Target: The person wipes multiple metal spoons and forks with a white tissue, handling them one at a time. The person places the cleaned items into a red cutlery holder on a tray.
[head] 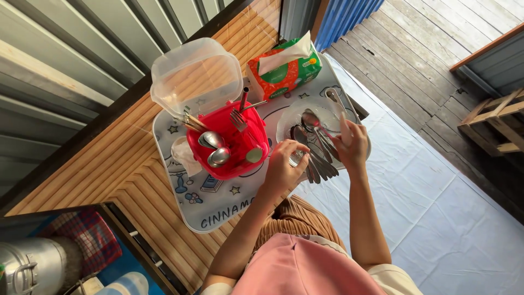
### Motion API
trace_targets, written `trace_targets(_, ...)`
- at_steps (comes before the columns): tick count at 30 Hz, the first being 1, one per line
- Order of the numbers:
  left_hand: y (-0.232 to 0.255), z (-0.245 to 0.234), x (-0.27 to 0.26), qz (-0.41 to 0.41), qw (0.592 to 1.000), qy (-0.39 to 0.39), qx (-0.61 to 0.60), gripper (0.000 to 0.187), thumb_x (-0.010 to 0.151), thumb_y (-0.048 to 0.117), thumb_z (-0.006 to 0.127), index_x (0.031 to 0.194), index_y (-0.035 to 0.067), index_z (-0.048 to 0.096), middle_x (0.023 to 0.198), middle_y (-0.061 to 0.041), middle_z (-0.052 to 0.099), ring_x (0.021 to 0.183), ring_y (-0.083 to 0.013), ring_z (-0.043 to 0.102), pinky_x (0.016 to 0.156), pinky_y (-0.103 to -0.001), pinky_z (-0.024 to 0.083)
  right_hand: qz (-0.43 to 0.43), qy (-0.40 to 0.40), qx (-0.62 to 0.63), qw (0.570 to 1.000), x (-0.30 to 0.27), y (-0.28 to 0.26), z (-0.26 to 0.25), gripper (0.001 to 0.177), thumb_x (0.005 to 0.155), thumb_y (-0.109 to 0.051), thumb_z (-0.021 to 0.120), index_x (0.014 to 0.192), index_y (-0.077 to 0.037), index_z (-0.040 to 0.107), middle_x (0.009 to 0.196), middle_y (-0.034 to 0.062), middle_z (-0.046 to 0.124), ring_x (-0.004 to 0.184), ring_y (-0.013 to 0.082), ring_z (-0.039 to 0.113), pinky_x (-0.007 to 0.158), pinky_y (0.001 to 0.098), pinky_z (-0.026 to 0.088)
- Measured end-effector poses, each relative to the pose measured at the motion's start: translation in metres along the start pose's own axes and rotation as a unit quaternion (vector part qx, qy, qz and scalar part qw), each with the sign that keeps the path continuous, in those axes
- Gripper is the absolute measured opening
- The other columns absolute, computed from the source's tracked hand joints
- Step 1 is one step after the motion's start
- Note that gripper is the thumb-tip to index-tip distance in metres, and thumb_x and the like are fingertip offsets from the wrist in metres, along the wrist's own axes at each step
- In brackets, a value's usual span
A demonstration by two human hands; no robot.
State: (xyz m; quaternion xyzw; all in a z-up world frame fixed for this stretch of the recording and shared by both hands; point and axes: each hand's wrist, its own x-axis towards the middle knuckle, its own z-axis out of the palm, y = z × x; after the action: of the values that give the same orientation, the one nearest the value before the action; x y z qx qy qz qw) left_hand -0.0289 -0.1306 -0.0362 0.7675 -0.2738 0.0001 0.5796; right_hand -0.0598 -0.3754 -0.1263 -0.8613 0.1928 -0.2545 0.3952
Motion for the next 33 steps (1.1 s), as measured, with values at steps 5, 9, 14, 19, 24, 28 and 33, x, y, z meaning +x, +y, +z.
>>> trace_targets(5,0.003,0.003,0.005,-0.011,1.000,0.007,-0.028,0.011,0.090,0.018,0.072,0.100,0.016,0.074,0.091,-0.003,0.068,0.081,-0.0180,0.063,0.077,-0.031,0.051,0.143,0.031,0.341,0.929,-0.009,-0.032,-0.005,0.062,0.074,0.007,0.081,0.132,0.007,0.061,0.109,0.0155,0.054,0.089,0.0219,0.062,0.070,0.0318,0.057)
trace_targets(9,0.015,0.002,0.009,-0.027,0.997,0.027,-0.061,0.026,0.099,0.029,0.065,0.113,0.009,0.073,0.090,-0.008,0.066,0.077,-0.0172,0.060,0.068,-0.030,0.048,0.210,0.053,0.475,0.853,-0.021,-0.083,-0.011,0.051,0.073,0.012,0.081,0.120,-0.002,0.067,0.095,0.0080,0.067,0.075,0.0176,0.072,0.061,0.0230,0.055)
trace_targets(14,0.037,-0.009,0.018,-0.029,0.994,0.059,-0.086,0.031,0.102,0.033,0.063,0.113,0.006,0.073,0.084,-0.007,0.064,0.071,-0.0143,0.056,0.062,-0.027,0.045,0.183,0.036,0.524,0.831,-0.049,-0.148,-0.001,0.043,0.077,0.012,0.079,0.116,-0.003,0.067,0.085,0.0102,0.069,0.063,0.0159,0.066,0.052,0.0213,0.046)
trace_targets(19,0.048,-0.020,0.015,-0.032,0.992,0.103,-0.065,0.022,0.102,0.027,0.065,0.093,0.008,0.073,0.069,-0.005,0.059,0.063,-0.0121,0.056,0.058,-0.025,0.046,0.105,-0.011,0.538,0.836,-0.065,-0.174,0.001,0.045,0.081,0.011,0.075,0.124,0.002,0.061,0.080,0.0185,0.069,0.056,0.0185,0.059,0.047,0.0292,0.045)
trace_targets(24,0.079,-0.036,0.005,-0.039,0.986,0.082,-0.140,0.020,0.105,0.021,0.056,0.103,0.008,0.071,0.066,-0.006,0.068,0.058,-0.0115,0.064,0.056,-0.024,0.054,-0.141,0.064,0.340,0.928,-0.038,-0.172,-0.020,0.022,0.102,-0.010,0.058,0.117,0.004,0.067,0.102,0.0209,0.061,0.081,0.0279,0.066,0.072,0.0366,0.058)
trace_targets(28,0.094,-0.047,0.001,-0.036,0.989,0.065,-0.127,0.025,0.105,0.018,0.052,0.112,0.006,0.073,0.055,-0.004,0.060,0.052,-0.0095,0.057,0.052,-0.024,0.051,-0.330,0.148,0.158,0.919,-0.006,-0.168,-0.031,0.014,0.090,-0.001,0.077,0.103,0.004,0.078,0.094,0.0206,0.065,0.075,0.0310,0.063,0.066,0.0388,0.050)
trace_targets(33,0.099,-0.050,-0.007,-0.007,0.988,0.066,-0.140,0.028,0.101,0.007,0.054,0.122,0.003,0.072,0.050,-0.007,0.052,0.049,-0.0061,0.051,0.053,-0.021,0.049,-0.503,0.149,0.031,0.851,0.023,-0.187,-0.033,0.015,0.094,-0.008,0.070,0.098,0.000,0.081,0.094,0.0172,0.064,0.070,0.0304,0.062,0.064,0.0446,0.054)
